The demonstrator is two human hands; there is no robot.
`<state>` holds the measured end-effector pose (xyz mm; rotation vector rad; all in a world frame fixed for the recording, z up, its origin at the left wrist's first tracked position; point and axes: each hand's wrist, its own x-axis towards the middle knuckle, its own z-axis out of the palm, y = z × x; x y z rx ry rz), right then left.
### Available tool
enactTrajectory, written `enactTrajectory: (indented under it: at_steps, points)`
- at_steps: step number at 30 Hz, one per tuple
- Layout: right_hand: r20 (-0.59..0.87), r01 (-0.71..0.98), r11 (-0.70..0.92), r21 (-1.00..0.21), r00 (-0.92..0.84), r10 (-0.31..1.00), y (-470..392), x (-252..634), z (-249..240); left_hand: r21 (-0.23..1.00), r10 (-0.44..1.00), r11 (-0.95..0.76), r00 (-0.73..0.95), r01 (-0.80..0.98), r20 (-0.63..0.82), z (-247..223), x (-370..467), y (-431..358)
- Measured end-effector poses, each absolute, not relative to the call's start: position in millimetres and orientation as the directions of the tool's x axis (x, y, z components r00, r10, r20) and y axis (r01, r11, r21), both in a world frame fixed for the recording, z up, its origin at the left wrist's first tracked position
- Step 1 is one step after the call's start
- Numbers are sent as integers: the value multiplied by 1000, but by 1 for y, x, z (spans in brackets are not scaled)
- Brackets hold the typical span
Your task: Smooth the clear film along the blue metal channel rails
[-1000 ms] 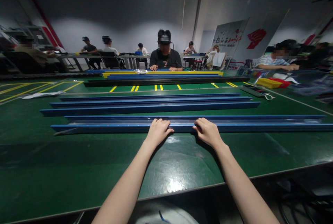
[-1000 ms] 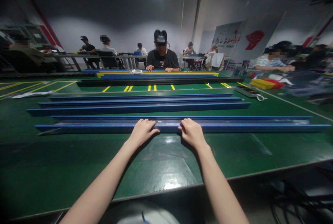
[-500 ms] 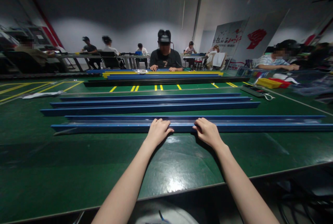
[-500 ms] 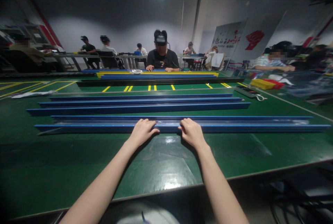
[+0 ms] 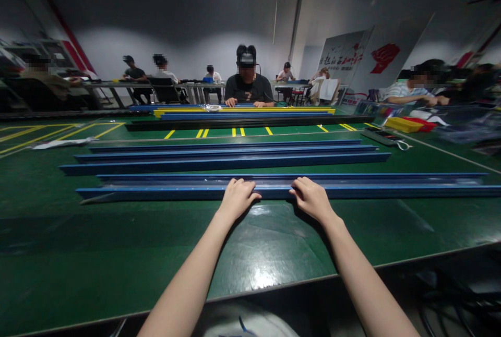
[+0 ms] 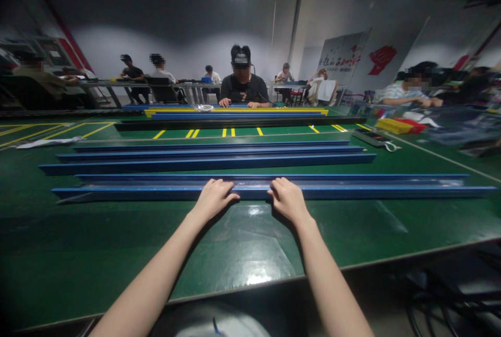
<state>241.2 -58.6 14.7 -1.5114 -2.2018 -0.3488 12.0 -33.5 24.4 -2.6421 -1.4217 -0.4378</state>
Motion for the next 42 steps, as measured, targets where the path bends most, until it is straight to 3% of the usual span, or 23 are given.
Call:
enactTrajectory:
  at_steps: [23, 42]
  points:
    - [496, 930, 363, -57, -289, 819, -58, 242, 14, -14, 807, -516, 491, 857, 327, 26, 13, -35]
    - [486, 930, 368, 2, -323, 812, -58, 230, 16, 0, 816, -506, 479, 862, 325, 27, 15, -36]
